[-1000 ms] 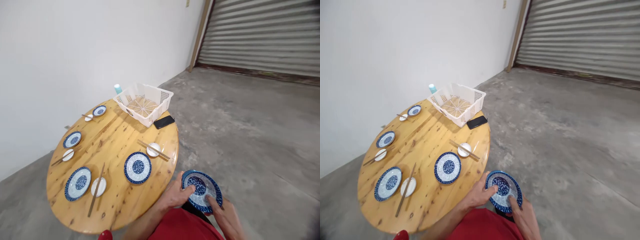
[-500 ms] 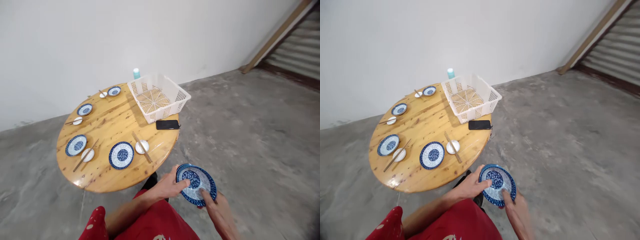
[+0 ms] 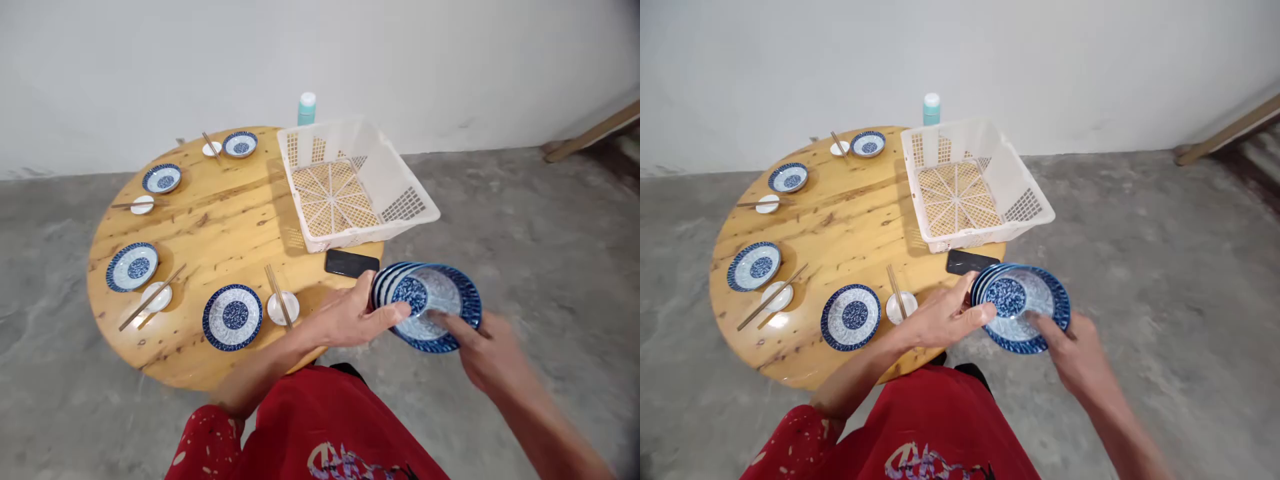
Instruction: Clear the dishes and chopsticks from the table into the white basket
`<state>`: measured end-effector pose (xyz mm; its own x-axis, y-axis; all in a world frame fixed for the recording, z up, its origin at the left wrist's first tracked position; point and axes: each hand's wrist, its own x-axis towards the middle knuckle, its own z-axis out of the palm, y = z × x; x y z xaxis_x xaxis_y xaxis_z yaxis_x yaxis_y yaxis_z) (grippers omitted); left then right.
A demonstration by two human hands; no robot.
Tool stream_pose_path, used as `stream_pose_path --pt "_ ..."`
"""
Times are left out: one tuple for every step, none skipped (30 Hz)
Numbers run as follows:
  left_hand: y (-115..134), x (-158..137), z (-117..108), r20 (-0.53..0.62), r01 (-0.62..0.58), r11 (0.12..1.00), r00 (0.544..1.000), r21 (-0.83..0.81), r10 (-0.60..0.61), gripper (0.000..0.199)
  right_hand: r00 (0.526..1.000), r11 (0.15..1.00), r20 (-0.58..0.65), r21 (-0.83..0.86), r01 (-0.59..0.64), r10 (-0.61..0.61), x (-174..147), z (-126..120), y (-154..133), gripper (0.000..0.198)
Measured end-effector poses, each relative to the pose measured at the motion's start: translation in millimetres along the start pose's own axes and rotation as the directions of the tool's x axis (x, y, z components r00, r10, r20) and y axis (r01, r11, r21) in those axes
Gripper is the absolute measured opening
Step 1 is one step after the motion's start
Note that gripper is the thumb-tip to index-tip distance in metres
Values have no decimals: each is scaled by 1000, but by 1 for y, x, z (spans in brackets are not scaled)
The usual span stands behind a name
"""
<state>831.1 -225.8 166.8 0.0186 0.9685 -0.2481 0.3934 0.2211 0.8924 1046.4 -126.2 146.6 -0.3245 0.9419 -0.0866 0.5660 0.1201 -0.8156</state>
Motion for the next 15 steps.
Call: stream_pose_path --pt "3 8 -9 -12 -10 1000 1000 1 10 71 1000 1000 10 22 18 -19 15 -1 -8 33" --pt "5 15 -18 -28 -24 1000 999 -4 24 69 1000 999 19 51 19 -19 29 -3 -15 31" --pt "8 24 -28 -46 -46 999 998 -18 45 68 999 997 35 79 6 -8 43 -3 -22 28" --pt "11 32 -37 -65 -73 997 995 -41 70 65 999 995 53 104 -7 1 57 -4 -28 25" --pt "15 41 -45 -87 -101 992 992 -70 95 63 997 991 78 129 -21 11 71 -4 -34 23" --pt "18 50 -54 -109 -127 987 987 -103 115 60 994 986 103 161 -35 19 85 -4 -41 21" --pt "21 58 -62 -125 -145 980 984 -136 129 59 992 979 128 198 -46 21 98 -2 -49 19" --pt "24 66 -70 -134 -156 973 982 -171 134 58 989 970 150 238 -52 16 110 -1 -58 18" --pt "27 74 -78 -136 -159 965 982 -208 132 57 986 960 166 276 -53 7 121 2 -67 18" --pt "28 81 -85 -145 -155 957 982 -244 123 55 984 951 176 305 -55 1 132 6 -77 18" --pt "28 88 -92 -158 -148 949 982 -278 107 54 983 945 184 321 -63 3 143 10 -86 19" --pt "27 95 -98 -176 -138 941 981 -308 86 53 982 942 188 325 -79 17 152 15 -95 21" --pt "25 102 -103 -198 -125 934 978 -335 61 51 980 944 197 315 -102 40 161 20 -103 24" --pt "22 110 -108 -217 -112 927 976 -358 35 51 976 944 206 304 -126 64 171 25 -109 27" --pt "18 118 -112 -230 -99 921 973 -377 10 50 972 945 223 293 -145 80 180 30 -113 28"
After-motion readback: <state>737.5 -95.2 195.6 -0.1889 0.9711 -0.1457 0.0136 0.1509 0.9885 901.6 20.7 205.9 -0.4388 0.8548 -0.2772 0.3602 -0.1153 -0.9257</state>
